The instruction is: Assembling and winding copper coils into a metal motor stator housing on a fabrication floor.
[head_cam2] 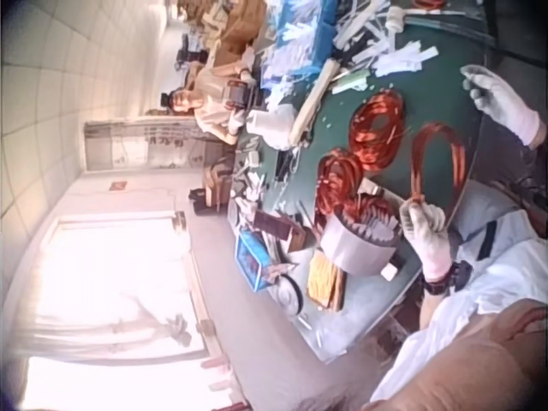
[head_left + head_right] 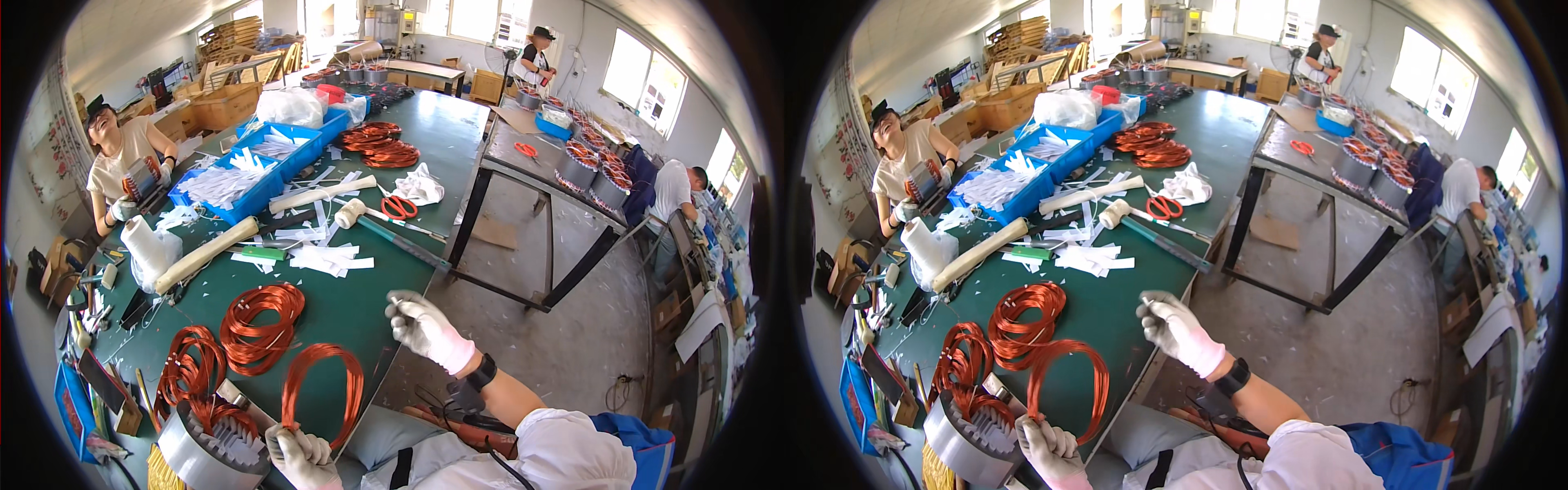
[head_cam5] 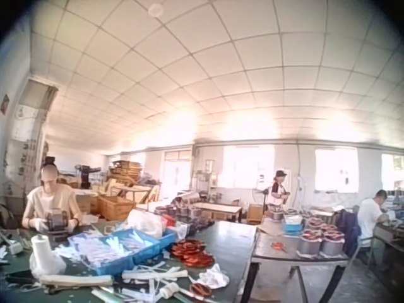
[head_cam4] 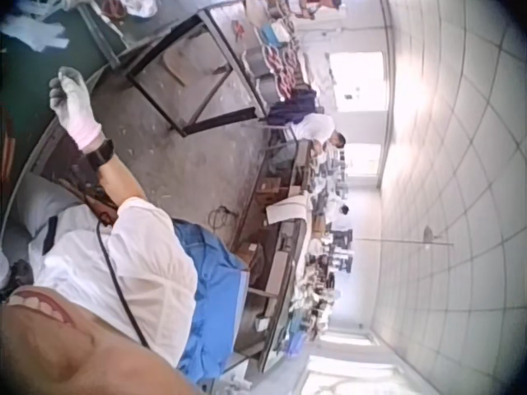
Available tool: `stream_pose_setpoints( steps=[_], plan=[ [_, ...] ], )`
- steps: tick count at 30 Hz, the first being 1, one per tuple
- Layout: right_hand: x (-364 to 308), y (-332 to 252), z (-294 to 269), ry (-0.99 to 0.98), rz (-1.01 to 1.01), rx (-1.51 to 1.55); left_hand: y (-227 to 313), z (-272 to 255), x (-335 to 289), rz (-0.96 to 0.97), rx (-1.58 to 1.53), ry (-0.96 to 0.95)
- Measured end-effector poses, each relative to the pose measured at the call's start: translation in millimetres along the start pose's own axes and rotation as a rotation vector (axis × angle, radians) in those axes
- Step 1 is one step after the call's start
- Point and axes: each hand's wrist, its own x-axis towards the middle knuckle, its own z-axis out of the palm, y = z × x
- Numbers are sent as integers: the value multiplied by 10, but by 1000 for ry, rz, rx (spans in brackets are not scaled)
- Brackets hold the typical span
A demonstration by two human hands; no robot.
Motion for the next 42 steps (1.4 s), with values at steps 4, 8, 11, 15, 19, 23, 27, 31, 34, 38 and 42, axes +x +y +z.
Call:
stream_pose_setpoints(
  steps=[4,8,11,15,19,23,27,31,34,38,42],
  plan=[
    [-201,11,672,-391,-1277,-1448,-247,-237,131,-17,306,-71],
    [30,446,856,-657,-415,-962,-130,-180,36,-208,42,-300],
    [148,540,1015,-698,-368,-943,90,-95,-135,-233,38,-296],
    [200,576,1015,-697,-428,-1010,38,-32,-159,-71,122,-192],
    [-175,296,1007,-515,-926,-1209,103,4,-124,-37,260,-5],
    [-512,315,561,-509,-802,-1029,131,126,-73,95,144,-39],
    [-530,331,192,-806,120,-1186,219,108,1,13,-41,-52],
    [-668,498,369,-853,-756,-1627,80,-221,126,19,-199,-137],
    [-854,961,608,-841,-887,-1523,204,298,-58,-86,-60,13],
    [-708,881,431,-914,-685,-1597,313,152,-105,-23,-122,-33],
    [-481,123,-151,-924,-627,-1947,455,145,-174,24,36,20]
  ],
)
